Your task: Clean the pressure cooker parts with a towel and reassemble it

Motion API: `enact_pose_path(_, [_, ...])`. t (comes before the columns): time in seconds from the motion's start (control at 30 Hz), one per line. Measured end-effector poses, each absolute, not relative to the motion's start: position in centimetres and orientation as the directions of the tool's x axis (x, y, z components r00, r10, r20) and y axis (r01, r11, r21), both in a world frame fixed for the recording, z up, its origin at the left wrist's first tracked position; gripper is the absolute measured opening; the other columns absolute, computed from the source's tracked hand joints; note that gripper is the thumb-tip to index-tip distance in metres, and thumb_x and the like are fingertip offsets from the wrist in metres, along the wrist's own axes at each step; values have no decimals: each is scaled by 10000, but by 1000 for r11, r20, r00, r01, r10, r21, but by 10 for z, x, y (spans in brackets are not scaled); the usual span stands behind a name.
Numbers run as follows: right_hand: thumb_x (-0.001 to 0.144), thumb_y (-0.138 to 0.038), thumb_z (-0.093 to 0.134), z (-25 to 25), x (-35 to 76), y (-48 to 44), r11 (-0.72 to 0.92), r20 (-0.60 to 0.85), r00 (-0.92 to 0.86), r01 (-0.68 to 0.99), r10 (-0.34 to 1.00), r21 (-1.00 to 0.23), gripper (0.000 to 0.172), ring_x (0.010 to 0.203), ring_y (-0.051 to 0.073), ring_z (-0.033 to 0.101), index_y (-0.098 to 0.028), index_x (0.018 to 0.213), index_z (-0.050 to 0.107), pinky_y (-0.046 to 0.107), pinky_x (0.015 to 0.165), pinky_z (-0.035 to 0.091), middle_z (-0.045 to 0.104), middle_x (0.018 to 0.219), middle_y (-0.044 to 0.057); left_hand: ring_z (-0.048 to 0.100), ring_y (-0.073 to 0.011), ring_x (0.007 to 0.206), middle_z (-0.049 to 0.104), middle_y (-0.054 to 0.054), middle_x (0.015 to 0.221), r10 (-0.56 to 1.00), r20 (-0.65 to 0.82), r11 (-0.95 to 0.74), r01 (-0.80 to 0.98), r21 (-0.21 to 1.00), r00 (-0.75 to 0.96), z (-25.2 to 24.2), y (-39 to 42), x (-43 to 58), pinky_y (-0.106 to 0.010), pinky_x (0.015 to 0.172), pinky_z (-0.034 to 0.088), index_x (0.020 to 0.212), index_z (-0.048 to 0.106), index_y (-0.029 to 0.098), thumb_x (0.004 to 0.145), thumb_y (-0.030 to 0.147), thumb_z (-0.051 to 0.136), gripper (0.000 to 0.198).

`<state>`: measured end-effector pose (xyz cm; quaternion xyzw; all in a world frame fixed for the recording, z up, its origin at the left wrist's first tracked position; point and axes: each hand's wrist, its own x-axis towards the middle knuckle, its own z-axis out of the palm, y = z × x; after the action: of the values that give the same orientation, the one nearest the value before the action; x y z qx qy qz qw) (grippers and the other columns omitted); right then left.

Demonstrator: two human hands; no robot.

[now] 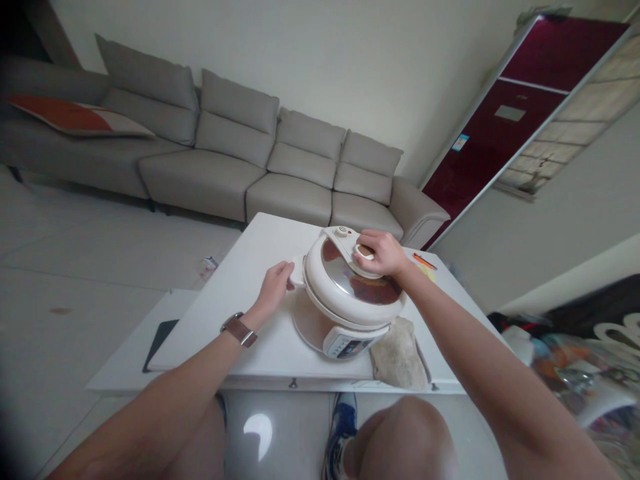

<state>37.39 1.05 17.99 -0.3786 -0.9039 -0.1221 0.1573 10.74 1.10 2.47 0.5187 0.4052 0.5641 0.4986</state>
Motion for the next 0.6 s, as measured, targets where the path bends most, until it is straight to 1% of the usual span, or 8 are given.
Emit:
enact_pose_path(0.13, [929,-462,492,180,371,8,660,372,-637,747,675,81,311,680,182,501,-218,747,552,298,665,362,530,745,36,522,-137,551,494,28,586,987,160,-157,-173,972,5,25,11,113,-259,515,447,631,488,212,875,486,531,370])
enact_pose_path(0.37, [926,-479,472,180,362,7,614,362,-592,787,720,65,343,683,177,520,-214,726,556,296,653,348,539,742,36,534,-136,539,523,15,570,982,186,-182,-117,976,19,21,15,111,-258,516,432,617,528,201,884,486,526,390])
enact_pose_path(0.5, [917,-485,476,179,362,7,619,376,-597,782,709,75,359,647,168,493,-222,675,514,299,637,332,515,706,29,526,-136,526,525,16,568,983,185,-183,-128,975,4,20,16,112,-257,499,430,622,536,203,875,504,536,393])
enact_pose_path(0.6, [906,-494,490,181,365,8,633,401,-609,769,685,88,358,627,167,481,-223,674,521,304,621,320,507,684,26,520,-134,526,526,15,576,983,186,-183,-135,974,12,20,16,113,-256,489,429,625,537,202,873,507,538,393])
